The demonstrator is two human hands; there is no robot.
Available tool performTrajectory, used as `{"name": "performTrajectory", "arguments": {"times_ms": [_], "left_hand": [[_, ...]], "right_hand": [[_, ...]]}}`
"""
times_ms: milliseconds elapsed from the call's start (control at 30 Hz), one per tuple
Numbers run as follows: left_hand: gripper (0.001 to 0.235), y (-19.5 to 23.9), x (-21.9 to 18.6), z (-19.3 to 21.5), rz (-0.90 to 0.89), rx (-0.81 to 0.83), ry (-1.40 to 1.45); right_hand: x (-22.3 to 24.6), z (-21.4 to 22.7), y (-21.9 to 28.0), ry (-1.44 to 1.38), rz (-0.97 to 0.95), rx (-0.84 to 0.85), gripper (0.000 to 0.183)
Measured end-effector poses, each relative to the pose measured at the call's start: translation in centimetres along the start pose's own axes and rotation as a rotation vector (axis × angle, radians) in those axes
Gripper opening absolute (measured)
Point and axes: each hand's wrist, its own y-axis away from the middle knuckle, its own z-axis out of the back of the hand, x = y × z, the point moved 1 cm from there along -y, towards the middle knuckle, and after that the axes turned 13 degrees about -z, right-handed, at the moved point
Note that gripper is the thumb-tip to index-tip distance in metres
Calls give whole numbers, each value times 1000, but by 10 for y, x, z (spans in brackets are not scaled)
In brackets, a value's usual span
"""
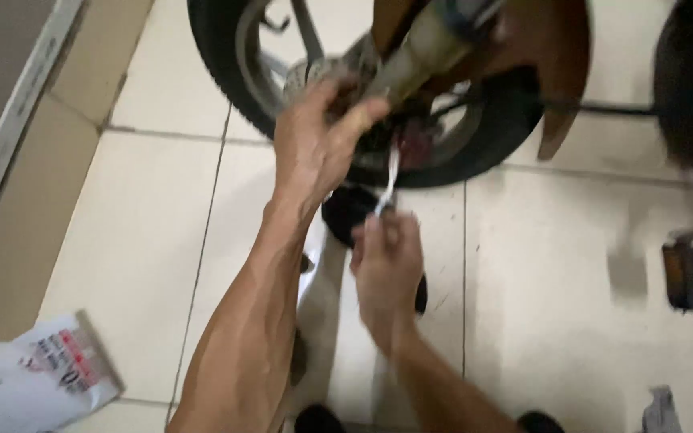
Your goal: The person cleans the front wheel and brake disc of a motorcycle using a black cloth and a toothbrush. They wipe the brake caliper and disc with the cloth, then use the toothbrush to scrub the brake assembly and surrounding areas.
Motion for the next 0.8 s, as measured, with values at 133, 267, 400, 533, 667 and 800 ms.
{"name": "performTrajectory", "arguments": {"times_ms": [133, 267, 400, 533, 667, 800], "left_hand": [[57, 1, 9, -2, -44, -72, 57], [56, 2, 15, -3, -21, -66, 35], [58, 2, 15, -3, -25, -76, 44], [62, 0, 15, -5, -9, -64, 27], [60, 1, 12, -1, -54, -72, 39], [60, 3, 11, -3, -54, -86, 33]], "right_hand": [[10, 1, -6, 42, 157, 32, 11], [11, 19, -13, 238, 365, -1, 14], [7, 26, -20, 335, 490, -36, 16], [1, 5, -11, 114, 442, -17, 16], [0, 12, -15, 211, 449, -20, 19], [9, 24, -18, 440, 638, -63, 16]]}}
